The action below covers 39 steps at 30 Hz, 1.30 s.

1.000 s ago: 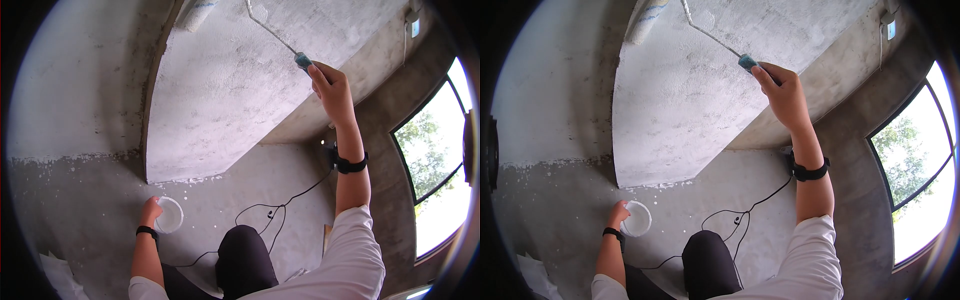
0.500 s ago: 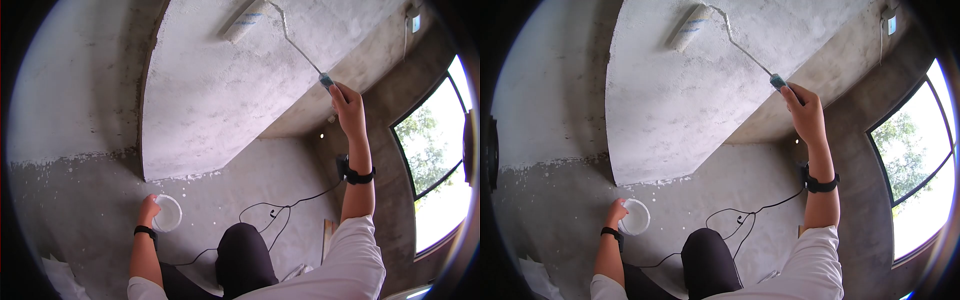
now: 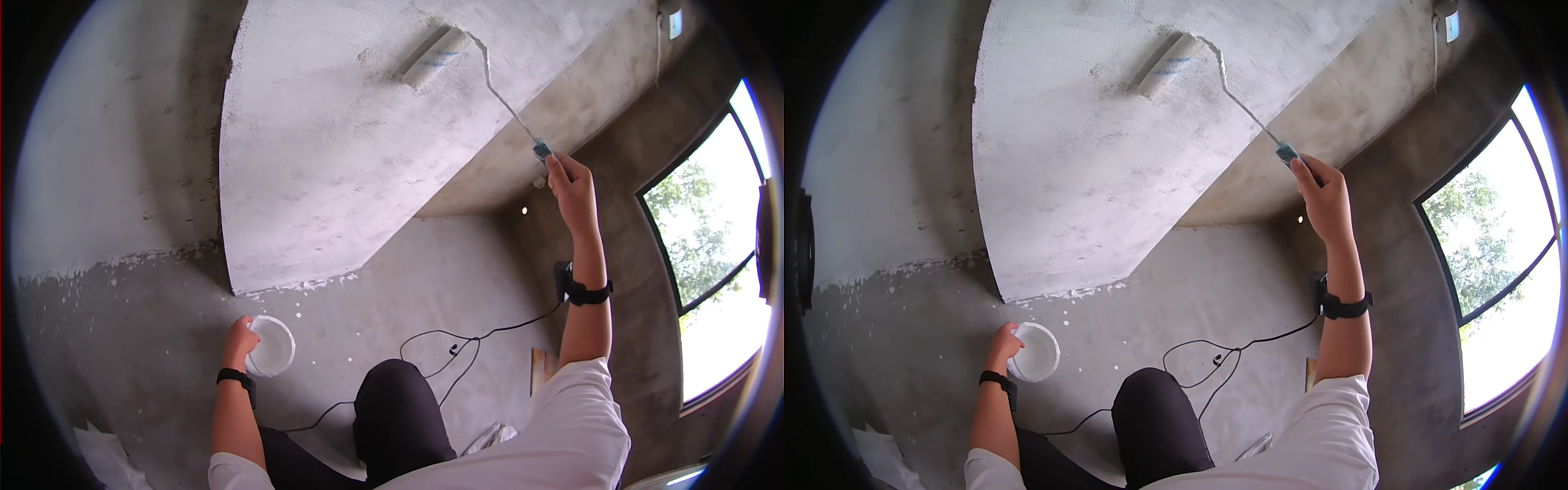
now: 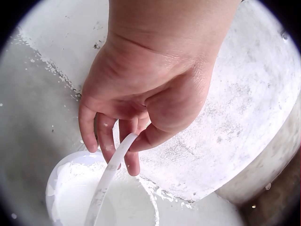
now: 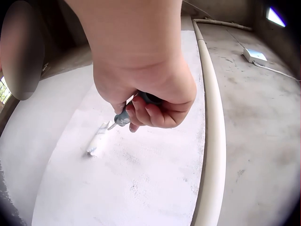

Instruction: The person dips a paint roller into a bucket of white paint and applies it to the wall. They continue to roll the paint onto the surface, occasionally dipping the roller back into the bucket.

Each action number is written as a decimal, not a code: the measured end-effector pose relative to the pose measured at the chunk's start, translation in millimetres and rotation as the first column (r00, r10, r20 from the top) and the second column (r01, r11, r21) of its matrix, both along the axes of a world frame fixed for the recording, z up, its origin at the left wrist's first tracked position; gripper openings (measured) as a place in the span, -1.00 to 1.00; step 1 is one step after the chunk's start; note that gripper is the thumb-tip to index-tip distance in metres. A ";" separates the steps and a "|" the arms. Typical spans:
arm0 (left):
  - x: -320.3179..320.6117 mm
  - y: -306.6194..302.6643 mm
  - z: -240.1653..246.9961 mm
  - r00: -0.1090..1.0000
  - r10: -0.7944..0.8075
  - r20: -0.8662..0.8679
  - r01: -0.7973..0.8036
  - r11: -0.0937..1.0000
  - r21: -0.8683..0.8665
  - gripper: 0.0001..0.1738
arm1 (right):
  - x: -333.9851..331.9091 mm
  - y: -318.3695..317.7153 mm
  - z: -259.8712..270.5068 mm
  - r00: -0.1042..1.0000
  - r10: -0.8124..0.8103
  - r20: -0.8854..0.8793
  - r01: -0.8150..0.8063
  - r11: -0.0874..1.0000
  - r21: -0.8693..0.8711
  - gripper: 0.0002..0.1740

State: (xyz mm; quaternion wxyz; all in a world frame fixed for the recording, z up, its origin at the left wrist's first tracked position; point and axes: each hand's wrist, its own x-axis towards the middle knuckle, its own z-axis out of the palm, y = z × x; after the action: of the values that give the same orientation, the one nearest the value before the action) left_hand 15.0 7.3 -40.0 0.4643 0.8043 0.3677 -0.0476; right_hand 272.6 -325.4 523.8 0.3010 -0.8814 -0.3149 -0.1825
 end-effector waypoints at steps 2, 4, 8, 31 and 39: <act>0.9 0.0 -4.5 1.000 0.013 -0.004 -0.013 1.000 -0.013 -0.39 | 5.5 -7.4 -3.2 1.000 0.006 -0.014 -0.006 1.000 -0.002 -0.59; 1.1 -1.6 -1.5 1.000 0.019 -0.003 -0.018 1.000 0.003 -0.38 | 10.0 -16.4 -4.9 0.999 -0.007 -0.034 0.007 1.000 0.003 -0.59; 0.2 -2.4 -1.9 1.000 0.018 0.010 -0.018 1.000 0.016 -0.36 | 24.1 -36.0 -13.5 0.995 -0.019 -0.096 0.022 0.999 0.037 -0.59; 4.5 -8.6 5.0 1.000 0.028 -0.007 -0.028 0.999 0.029 -0.39 | -38.9 108.0 -1.1 0.910 0.403 -0.094 -0.366 0.890 0.274 -0.55; 6.2 -12.8 5.8 1.000 0.018 -0.001 -0.017 0.998 0.052 -0.39 | -48.0 150.0 -11.4 0.861 0.496 -0.111 -0.417 0.814 0.404 -0.55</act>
State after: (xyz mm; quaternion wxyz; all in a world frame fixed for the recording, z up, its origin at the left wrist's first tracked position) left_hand 21.2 -5.5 -34.2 0.4431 0.8129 0.3763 -0.0347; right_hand 224.6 -175.4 512.4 0.5268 -0.7215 -0.4446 -0.0654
